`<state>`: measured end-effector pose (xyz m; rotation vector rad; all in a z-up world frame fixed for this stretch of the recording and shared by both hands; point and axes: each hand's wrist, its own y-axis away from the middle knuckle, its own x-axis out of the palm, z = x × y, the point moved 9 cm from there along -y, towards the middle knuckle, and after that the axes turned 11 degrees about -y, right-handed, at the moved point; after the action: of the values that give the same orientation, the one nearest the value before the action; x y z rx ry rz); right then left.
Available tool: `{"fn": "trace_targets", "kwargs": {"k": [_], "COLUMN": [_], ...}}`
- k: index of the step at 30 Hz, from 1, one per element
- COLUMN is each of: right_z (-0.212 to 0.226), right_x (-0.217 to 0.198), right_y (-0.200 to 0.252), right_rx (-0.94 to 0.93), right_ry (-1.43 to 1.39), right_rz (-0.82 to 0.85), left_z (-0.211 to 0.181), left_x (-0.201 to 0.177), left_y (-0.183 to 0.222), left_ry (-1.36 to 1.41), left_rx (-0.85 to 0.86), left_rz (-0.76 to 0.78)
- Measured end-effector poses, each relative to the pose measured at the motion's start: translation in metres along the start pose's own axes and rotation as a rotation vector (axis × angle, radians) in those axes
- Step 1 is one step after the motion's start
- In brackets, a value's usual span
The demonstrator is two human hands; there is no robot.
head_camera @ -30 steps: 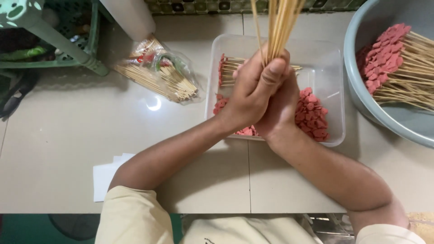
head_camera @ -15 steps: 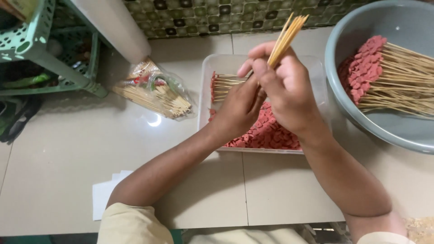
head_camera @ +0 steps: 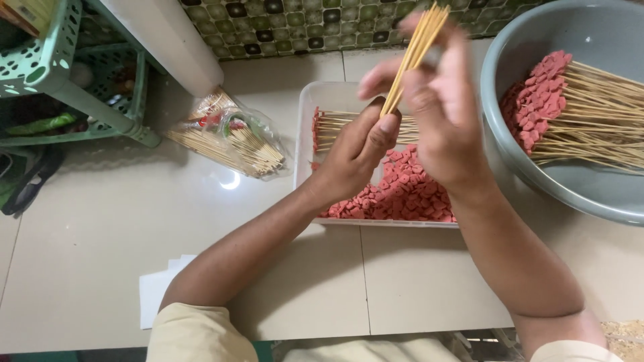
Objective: Skewering small pink food pieces onto wooden sticks for food preparation.
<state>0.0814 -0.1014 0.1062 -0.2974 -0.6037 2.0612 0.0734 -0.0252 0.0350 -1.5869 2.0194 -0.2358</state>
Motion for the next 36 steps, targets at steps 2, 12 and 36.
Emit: {"fn": "trace_targets", "kwargs": {"k": [2, 12, 36], "right_z": [0.001, 0.035, 0.008], "right_x": [-0.012, -0.010, -0.001], "right_y": [0.006, 0.003, 0.006], "right_rx": [-0.065, -0.213, -0.025], "right_ry": [0.034, 0.344, 0.261], "right_rz": [-0.066, -0.082, -0.050], "left_z": [-0.003, -0.012, 0.000], "left_x": [-0.002, 0.004, 0.002], "left_y": [-0.001, 0.000, 0.004], "left_ry": [0.019, 0.063, 0.087], "left_rx": [-0.009, 0.002, 0.056], "left_rz": [-0.005, 0.054, -0.039]}}
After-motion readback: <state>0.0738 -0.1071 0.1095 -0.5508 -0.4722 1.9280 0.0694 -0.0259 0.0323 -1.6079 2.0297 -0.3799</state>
